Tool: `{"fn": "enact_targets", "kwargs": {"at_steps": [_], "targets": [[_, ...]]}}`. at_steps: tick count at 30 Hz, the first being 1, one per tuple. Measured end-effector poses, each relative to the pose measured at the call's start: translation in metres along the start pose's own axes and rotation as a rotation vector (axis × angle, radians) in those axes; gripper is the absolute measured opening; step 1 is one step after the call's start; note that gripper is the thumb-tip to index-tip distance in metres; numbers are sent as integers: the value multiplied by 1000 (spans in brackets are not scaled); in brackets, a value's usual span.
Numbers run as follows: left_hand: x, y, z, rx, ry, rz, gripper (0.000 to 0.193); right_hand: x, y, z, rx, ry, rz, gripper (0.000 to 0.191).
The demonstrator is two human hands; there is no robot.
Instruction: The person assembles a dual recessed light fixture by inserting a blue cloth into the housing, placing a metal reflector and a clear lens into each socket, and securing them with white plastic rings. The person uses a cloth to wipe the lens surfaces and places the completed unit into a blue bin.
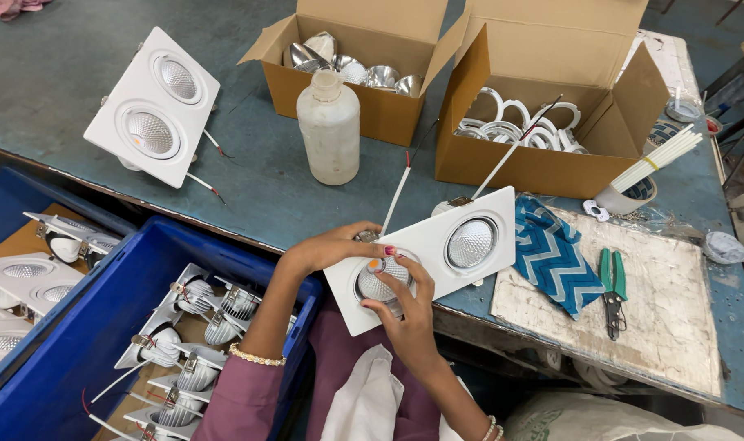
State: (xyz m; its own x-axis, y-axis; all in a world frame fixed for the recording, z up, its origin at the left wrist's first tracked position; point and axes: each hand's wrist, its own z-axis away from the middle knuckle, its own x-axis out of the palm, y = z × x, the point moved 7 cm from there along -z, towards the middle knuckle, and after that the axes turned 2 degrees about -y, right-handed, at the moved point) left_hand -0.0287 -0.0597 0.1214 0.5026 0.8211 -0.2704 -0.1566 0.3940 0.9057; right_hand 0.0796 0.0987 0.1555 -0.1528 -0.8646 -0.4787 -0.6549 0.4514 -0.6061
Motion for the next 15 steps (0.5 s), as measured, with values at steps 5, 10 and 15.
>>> {"fn": "enact_targets", "kwargs": {"at_steps": [5,10,15], "targets": [[-1,-4,0,-12,12,-25,95,-4,-3,-3,-137,-163,-39,44],[2,-8,-1,4,8,-17,98,-7,4,-5,-17,-207,-191,52],[2,-6,1,17,1,6,99,-8,3,-2,-5,-137,-64,53]]}}
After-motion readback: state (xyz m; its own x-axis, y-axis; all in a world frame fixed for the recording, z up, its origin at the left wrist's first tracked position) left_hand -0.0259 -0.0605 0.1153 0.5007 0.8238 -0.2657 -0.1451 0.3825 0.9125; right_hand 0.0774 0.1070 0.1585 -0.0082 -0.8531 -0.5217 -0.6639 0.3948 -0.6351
